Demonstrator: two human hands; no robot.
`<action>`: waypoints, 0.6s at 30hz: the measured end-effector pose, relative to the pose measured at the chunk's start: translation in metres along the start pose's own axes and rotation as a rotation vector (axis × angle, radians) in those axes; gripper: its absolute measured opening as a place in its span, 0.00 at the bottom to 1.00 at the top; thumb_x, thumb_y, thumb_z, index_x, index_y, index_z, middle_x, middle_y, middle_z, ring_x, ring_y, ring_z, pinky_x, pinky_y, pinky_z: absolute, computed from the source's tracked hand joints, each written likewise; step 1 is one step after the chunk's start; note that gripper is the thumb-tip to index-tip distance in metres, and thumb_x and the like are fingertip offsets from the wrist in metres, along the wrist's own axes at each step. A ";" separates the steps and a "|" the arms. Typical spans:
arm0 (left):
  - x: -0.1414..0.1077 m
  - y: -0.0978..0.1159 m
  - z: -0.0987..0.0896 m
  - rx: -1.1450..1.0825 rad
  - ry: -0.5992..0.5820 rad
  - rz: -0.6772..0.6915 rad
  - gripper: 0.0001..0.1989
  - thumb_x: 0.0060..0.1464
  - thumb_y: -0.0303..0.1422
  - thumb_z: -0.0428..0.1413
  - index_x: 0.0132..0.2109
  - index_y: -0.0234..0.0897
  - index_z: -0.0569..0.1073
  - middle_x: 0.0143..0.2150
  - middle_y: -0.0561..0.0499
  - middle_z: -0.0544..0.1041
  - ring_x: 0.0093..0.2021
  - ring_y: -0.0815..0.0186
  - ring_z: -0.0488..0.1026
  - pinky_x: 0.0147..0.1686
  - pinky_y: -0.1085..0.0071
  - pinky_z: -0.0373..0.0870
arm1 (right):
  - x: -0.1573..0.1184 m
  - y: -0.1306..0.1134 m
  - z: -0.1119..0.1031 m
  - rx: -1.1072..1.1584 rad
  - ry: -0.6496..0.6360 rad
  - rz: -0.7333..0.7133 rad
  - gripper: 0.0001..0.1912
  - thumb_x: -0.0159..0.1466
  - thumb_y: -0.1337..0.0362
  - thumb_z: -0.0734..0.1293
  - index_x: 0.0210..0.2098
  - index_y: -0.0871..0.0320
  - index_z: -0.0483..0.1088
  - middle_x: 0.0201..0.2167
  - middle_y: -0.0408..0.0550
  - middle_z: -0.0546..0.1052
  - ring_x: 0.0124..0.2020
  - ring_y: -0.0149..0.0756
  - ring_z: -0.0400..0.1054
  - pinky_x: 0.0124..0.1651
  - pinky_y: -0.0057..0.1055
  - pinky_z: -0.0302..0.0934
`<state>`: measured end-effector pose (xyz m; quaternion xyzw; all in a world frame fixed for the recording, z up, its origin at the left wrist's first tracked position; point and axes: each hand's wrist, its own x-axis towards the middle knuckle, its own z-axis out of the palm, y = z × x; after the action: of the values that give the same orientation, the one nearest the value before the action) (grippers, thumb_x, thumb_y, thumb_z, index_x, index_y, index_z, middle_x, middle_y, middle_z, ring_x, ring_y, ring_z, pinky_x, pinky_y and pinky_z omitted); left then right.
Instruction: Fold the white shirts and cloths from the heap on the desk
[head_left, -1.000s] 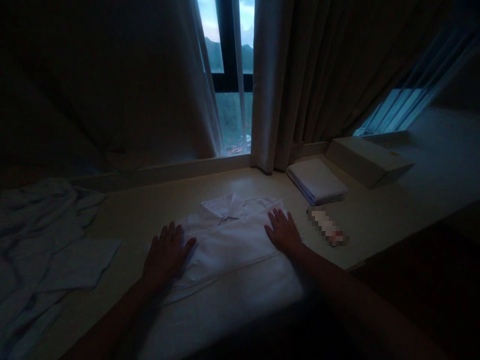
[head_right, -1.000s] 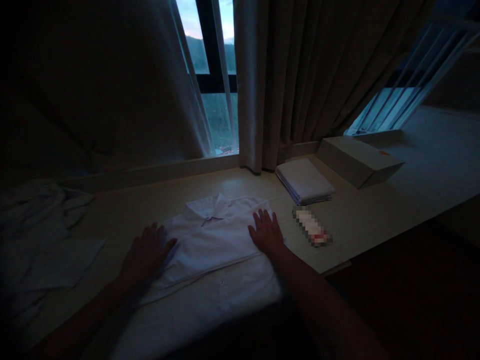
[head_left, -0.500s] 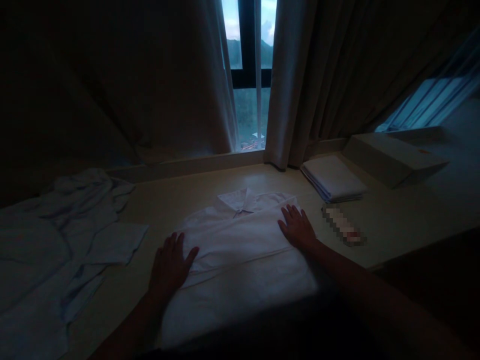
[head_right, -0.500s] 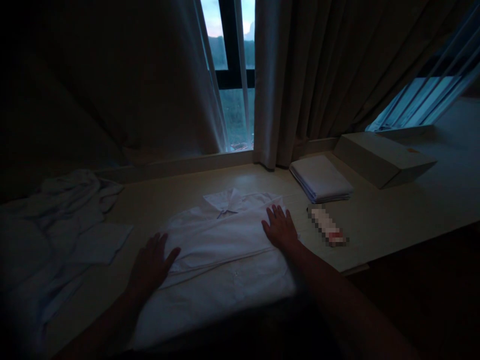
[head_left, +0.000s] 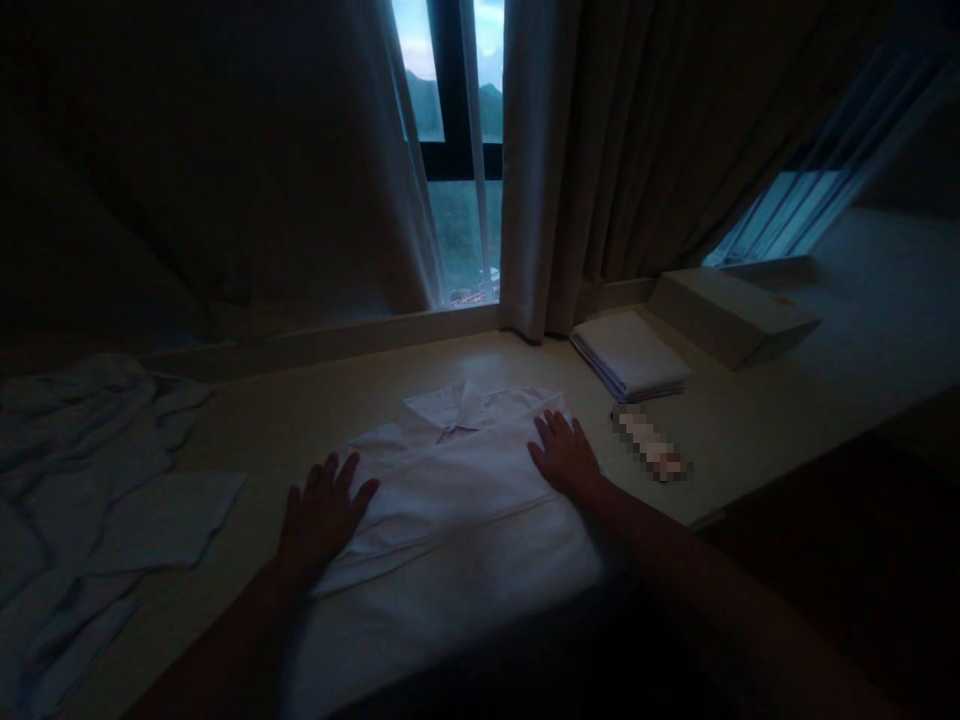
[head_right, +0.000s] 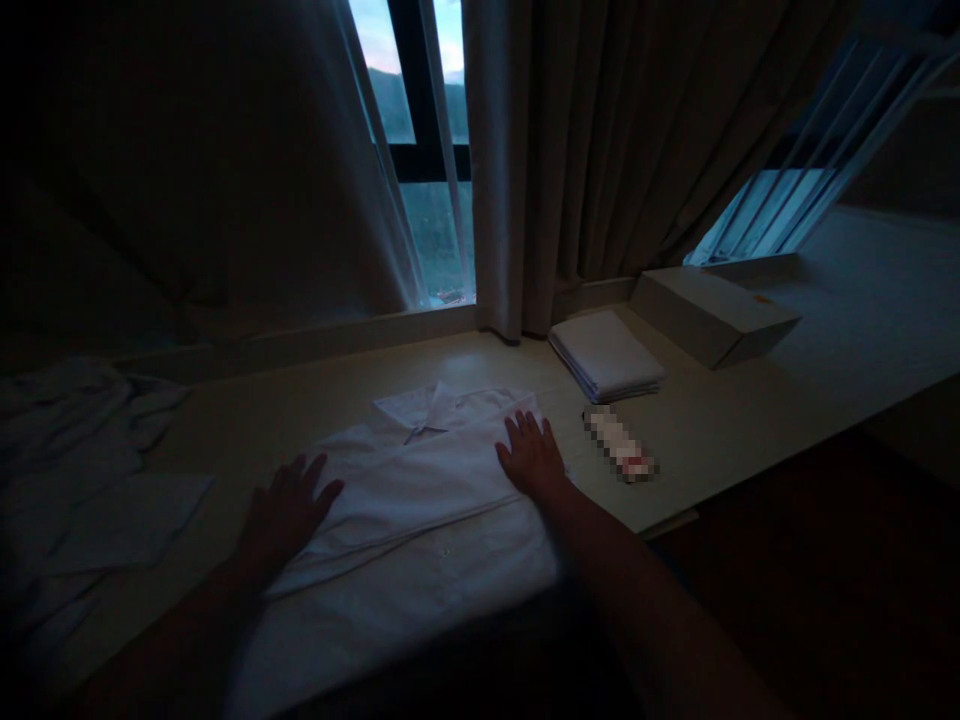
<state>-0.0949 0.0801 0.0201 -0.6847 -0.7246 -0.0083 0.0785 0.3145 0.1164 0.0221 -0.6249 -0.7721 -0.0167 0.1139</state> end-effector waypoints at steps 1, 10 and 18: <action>-0.003 0.001 -0.004 0.008 0.005 -0.008 0.34 0.60 0.49 0.35 0.68 0.36 0.52 0.70 0.37 0.50 0.68 0.46 0.47 0.60 0.45 0.47 | 0.000 0.000 0.000 0.000 0.001 0.000 0.31 0.69 0.49 0.51 0.65 0.58 0.54 0.67 0.54 0.53 0.68 0.46 0.42 0.67 0.49 0.30; -0.089 0.026 -0.021 -0.016 -0.062 0.118 0.34 0.58 0.53 0.39 0.68 0.49 0.50 0.72 0.47 0.46 0.71 0.49 0.38 0.62 0.44 0.42 | -0.006 0.000 0.000 0.002 0.036 -0.030 0.30 0.69 0.50 0.51 0.65 0.60 0.54 0.67 0.56 0.54 0.68 0.46 0.42 0.67 0.48 0.29; -0.111 0.029 -0.020 -0.039 0.043 0.073 0.33 0.59 0.50 0.40 0.68 0.47 0.49 0.72 0.47 0.46 0.71 0.51 0.36 0.62 0.46 0.46 | 0.004 -0.026 -0.016 0.027 -0.103 0.014 0.33 0.69 0.50 0.50 0.67 0.64 0.50 0.69 0.58 0.47 0.70 0.49 0.33 0.66 0.55 0.22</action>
<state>-0.0587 -0.0307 0.0232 -0.7118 -0.6968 -0.0346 0.0810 0.2909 0.1117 0.0419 -0.6287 -0.7728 0.0267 0.0827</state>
